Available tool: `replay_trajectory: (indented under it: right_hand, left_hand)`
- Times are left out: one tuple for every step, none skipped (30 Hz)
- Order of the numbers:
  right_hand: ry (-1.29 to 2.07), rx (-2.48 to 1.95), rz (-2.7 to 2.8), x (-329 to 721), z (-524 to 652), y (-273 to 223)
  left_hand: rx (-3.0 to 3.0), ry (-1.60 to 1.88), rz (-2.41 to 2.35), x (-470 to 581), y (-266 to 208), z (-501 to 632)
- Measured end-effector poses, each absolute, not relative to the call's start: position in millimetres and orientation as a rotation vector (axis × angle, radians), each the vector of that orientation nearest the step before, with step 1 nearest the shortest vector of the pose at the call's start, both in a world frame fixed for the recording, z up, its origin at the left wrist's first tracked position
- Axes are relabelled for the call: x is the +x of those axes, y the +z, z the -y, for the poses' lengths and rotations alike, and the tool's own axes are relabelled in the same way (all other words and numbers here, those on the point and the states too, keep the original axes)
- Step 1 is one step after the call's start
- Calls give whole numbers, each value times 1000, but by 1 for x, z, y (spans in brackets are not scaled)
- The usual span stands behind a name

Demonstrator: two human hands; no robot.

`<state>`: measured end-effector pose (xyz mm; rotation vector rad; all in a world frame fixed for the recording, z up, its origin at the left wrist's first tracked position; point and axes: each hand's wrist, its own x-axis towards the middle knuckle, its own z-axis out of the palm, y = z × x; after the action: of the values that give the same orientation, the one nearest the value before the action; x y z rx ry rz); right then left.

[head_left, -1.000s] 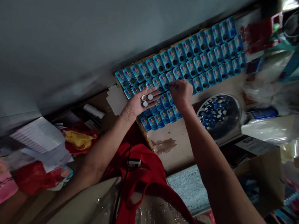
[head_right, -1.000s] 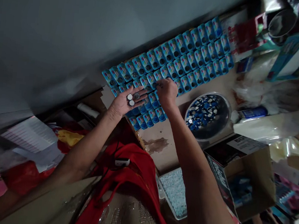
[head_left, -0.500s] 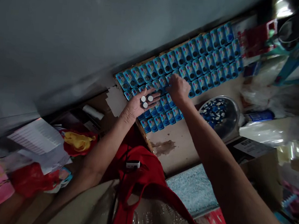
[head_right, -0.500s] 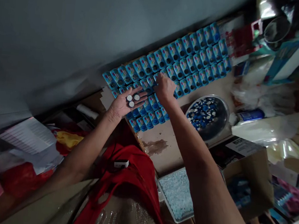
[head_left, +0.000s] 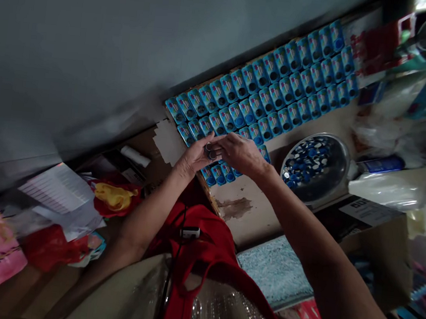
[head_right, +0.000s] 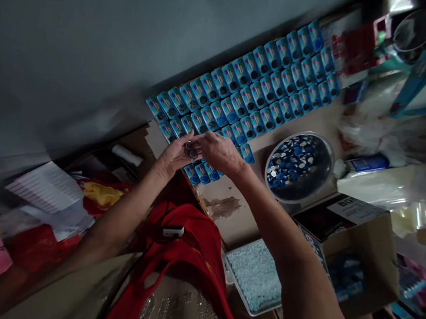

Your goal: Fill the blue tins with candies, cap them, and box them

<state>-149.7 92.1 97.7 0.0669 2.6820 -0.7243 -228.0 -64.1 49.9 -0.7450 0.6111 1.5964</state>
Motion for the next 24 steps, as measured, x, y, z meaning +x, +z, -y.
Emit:
replay_trajectory:
  right_hand:
    - [-689, 116, -2703, -148, -93, 96]
    - [-665, 165, -2726, -147, -94, 93]
    - [-666, 237, -2758, -147, -95, 90]
    - [-698, 346, -2794, -149, -98, 86]
    - [-738, 469, -2827, -152, -101, 82]
    - [-769, 588, -2850, -157, -105, 76]
    - [-782, 687, -2859, -164, -110, 71]
    - [-773, 757, -2855, -170, -115, 66]
    - [-752, 792, -2841, -177, -119, 61]
    - [-725, 802, -2823, -184, -122, 56]
    - [-696, 811, -2803, -191, -125, 53]
    - [-675, 819, -2782, -196, -127, 50]
    - [-660, 833, -2761, -201, -129, 47]
    - [-651, 853, -2740, -205, -130, 46]
    - [-643, 877, -2716, -209, -132, 44]
    - [-633, 896, -2690, -213, -134, 44]
    - [-622, 908, -2665, -217, -136, 45]
    - [-609, 920, -2640, -221, -138, 46]
    - [-599, 933, -2618, -224, -140, 48]
    - [-592, 943, -2602, -226, -141, 52]
    - [-587, 949, -2596, -227, -140, 56]
    - [-582, 953, -2604, -227, -137, 61]
    - [-579, 952, -2623, -225, -132, 67]
    - [-595, 940, -2653, -221, -124, 73]
  left_hand:
    - [-750, 1599, -592, -227, 49, 63]
    - [-760, 1601, -582, -226, 48, 62]
    - [-770, 1604, -583, -226, 47, 62]
    - [-773, 1608, -593, -228, 47, 62]
    - [-766, 1613, -607, -230, 48, 62]
    - [-750, 1621, -623, -234, 49, 64]
    - [-728, 1631, -637, -238, 50, 66]
    - [-706, 1645, -652, -242, 51, 68]
    - [-691, 1658, -667, -246, 53, 71]
    - [-686, 1670, -681, -250, 54, 75]
    - [-688, 1682, -691, -254, 55, 77]
    - [-693, 1689, -696, -257, 56, 80]
    - [-700, 1692, -697, -260, 56, 82]
    - [-706, 1693, -694, -262, 56, 83]
    - [-708, 1692, -689, -263, 56, 82]
    - [-706, 1692, -683, -264, 55, 82]
    - [-701, 1695, -677, -264, 55, 80]
    - [-695, 1703, -672, -265, 56, 78]
    - [-689, 1714, -668, -265, 56, 76]
    - [-686, 1727, -667, -265, 58, 74]
    - [-685, 1740, -670, -265, 59, 73]
    - [-689, 1751, -678, -265, 60, 73]
    - [-695, 1762, -690, -265, 62, 73]
    - [-701, 1774, -704, -264, 62, 75]
